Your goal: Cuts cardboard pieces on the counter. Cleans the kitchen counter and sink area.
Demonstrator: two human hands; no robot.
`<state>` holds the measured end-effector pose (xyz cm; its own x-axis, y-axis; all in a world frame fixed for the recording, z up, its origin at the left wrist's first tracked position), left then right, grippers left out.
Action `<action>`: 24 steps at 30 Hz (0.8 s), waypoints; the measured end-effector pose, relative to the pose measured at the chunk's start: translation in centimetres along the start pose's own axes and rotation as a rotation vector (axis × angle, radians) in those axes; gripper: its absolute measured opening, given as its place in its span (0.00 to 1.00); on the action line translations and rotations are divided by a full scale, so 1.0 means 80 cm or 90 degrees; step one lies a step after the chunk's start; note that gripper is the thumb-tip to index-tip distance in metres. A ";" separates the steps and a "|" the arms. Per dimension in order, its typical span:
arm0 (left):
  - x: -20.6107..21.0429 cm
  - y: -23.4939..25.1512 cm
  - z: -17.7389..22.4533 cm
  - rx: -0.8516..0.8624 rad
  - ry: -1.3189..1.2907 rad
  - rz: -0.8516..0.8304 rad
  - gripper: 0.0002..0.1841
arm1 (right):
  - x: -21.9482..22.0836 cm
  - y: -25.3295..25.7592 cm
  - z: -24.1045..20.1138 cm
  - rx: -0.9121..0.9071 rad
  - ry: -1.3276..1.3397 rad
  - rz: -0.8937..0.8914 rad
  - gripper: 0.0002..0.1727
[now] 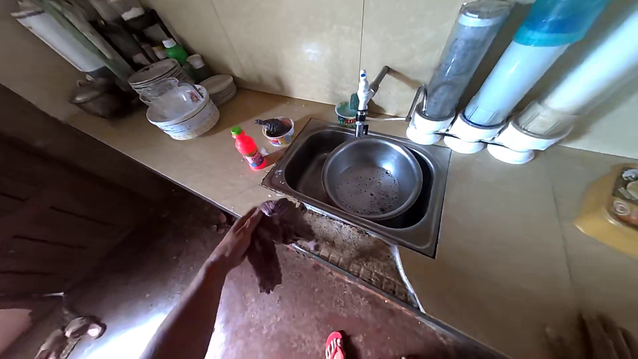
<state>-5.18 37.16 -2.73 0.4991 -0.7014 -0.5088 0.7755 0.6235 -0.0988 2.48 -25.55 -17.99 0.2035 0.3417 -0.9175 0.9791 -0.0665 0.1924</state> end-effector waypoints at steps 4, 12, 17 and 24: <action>0.046 0.048 -0.043 0.106 0.278 0.037 0.26 | -0.001 0.001 0.004 -0.011 0.000 -0.004 0.55; 0.192 0.012 -0.064 0.154 0.545 0.017 0.29 | -0.005 -0.001 -0.007 -0.019 0.019 0.021 0.55; 0.280 -0.065 -0.015 0.186 0.513 -0.066 0.27 | -0.009 0.000 -0.015 -0.008 0.021 0.007 0.54; 0.341 -0.131 0.023 0.190 0.403 -0.205 0.26 | -0.006 -0.001 -0.018 -0.008 -0.005 0.011 0.57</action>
<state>0.97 10.86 -13.98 -0.0154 -0.4448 -0.8955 0.9615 0.2391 -0.1353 2.27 -24.31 -17.07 0.2201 0.3326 -0.9170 0.9754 -0.0598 0.2124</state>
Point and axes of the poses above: each hand's wrist, its own y-axis towards the middle knuckle, its own x-axis out of the palm, z = x × y, the point moved 2 cm from there along y, towards the middle knuckle, and after that the axes turned 4 degrees about z, right-handed, at the moved point
